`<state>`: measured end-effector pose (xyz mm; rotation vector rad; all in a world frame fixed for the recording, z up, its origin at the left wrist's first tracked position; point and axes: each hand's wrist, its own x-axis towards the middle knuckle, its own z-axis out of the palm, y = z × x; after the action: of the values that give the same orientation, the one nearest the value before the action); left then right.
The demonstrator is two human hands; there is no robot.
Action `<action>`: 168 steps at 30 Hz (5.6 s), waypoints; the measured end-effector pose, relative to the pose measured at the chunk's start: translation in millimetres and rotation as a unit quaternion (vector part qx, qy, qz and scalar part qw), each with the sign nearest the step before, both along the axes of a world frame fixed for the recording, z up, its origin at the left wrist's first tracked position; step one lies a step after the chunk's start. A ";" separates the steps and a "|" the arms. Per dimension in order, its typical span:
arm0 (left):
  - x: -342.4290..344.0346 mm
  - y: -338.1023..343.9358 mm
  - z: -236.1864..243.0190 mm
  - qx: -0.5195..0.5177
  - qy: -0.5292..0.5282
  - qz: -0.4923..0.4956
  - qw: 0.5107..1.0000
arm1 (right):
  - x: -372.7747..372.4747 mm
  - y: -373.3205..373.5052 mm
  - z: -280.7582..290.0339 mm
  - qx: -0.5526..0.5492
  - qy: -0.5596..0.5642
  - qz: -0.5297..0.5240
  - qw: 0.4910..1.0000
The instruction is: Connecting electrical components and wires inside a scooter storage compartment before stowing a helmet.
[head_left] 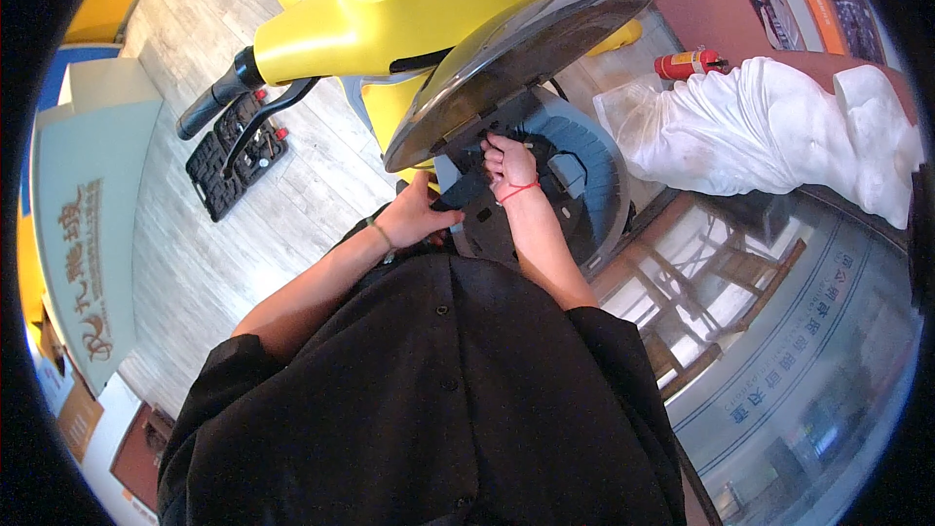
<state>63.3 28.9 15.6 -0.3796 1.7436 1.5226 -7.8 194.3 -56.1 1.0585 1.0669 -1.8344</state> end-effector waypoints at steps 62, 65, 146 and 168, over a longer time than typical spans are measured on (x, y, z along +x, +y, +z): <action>200.1 -166.2 -160.4 -0.227 -0.063 0.133 0.963 | 47.0 21.3 -48.0 0.464 0.354 0.358 0.729; 217.9 -170.5 -171.2 -0.217 -0.070 0.147 0.963 | 41.3 20.4 -46.2 0.271 0.253 0.262 0.891; 45.5 -20.6 -72.3 -0.273 0.254 0.131 0.919 | 57.9 15.6 -111.4 0.363 0.200 0.174 0.893; 42.5 39.0 -127.0 -0.183 0.154 0.075 0.968 | 55.4 26.9 -98.0 0.392 0.252 0.251 0.848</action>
<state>105.8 67.9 -111.4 -0.4881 2.2977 1.4156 47.6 221.2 -154.1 0.5859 2.2906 -1.2494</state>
